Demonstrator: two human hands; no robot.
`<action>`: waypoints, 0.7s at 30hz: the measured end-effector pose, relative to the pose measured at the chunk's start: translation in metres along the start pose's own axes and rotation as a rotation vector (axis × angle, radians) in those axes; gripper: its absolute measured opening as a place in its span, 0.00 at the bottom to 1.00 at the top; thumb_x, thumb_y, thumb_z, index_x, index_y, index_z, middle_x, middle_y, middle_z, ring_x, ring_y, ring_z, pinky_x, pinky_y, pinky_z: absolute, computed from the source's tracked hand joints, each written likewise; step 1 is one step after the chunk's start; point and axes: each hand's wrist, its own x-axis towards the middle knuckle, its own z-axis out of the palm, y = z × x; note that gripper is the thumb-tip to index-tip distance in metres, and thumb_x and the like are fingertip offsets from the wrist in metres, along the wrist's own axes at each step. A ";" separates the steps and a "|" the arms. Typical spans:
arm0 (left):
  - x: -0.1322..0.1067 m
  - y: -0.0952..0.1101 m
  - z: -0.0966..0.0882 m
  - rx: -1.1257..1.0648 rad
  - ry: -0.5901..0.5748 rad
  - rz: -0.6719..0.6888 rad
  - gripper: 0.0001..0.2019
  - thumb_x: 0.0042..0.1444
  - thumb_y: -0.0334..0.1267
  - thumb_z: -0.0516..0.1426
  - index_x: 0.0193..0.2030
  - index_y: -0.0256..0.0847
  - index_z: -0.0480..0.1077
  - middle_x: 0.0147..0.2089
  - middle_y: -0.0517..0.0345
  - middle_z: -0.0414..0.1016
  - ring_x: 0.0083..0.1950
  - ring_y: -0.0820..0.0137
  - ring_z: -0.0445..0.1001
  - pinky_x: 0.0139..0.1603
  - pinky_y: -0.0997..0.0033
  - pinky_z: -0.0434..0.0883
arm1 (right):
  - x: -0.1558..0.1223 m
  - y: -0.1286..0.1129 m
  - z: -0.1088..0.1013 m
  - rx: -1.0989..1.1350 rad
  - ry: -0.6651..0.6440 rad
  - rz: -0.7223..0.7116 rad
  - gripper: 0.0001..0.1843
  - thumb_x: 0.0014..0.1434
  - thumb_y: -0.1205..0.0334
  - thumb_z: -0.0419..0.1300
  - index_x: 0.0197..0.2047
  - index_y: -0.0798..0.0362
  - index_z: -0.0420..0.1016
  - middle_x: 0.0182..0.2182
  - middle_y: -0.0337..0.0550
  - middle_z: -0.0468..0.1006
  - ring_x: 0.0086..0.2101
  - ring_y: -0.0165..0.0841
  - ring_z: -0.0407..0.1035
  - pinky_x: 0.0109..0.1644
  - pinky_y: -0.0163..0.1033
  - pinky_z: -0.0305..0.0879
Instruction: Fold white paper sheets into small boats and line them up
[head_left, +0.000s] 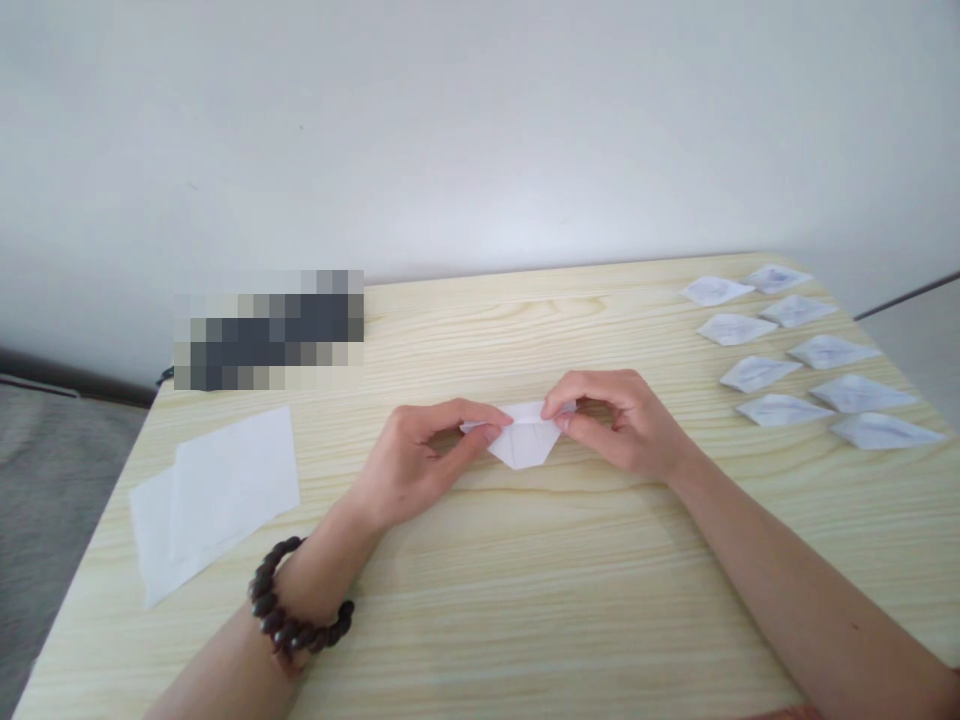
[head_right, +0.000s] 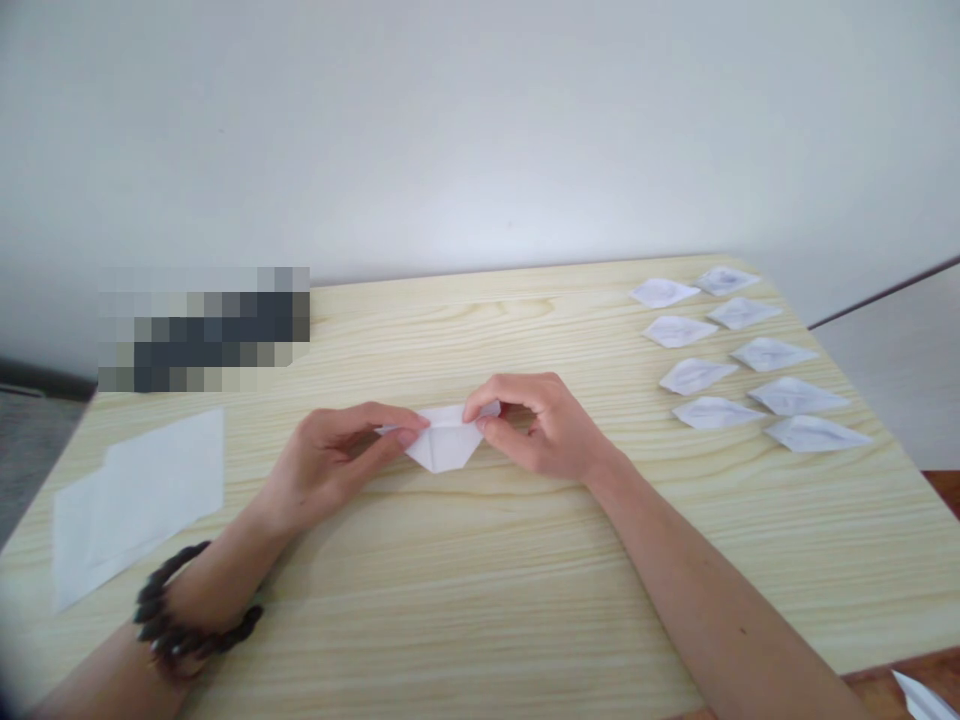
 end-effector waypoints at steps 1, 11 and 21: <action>0.000 0.001 0.000 -0.006 -0.016 -0.003 0.08 0.59 0.35 0.59 0.41 0.39 0.79 0.37 0.57 0.82 0.35 0.73 0.78 0.36 0.80 0.71 | 0.000 0.000 0.000 -0.011 0.007 -0.011 0.08 0.55 0.74 0.57 0.35 0.54 0.76 0.29 0.38 0.77 0.29 0.25 0.70 0.31 0.28 0.64; 0.002 0.006 -0.001 -0.070 -0.075 -0.049 0.10 0.49 0.39 0.66 0.37 0.36 0.77 0.33 0.56 0.80 0.33 0.72 0.75 0.34 0.78 0.71 | 0.000 0.002 0.003 -0.005 0.058 -0.023 0.05 0.56 0.72 0.60 0.35 0.53 0.75 0.30 0.39 0.79 0.30 0.27 0.73 0.33 0.29 0.68; 0.001 -0.001 0.000 0.011 0.028 -0.011 0.06 0.58 0.34 0.56 0.38 0.37 0.74 0.32 0.58 0.76 0.31 0.74 0.72 0.31 0.78 0.69 | -0.001 -0.001 0.005 0.076 -0.009 0.023 0.07 0.59 0.70 0.58 0.37 0.53 0.77 0.29 0.38 0.80 0.26 0.26 0.73 0.26 0.27 0.67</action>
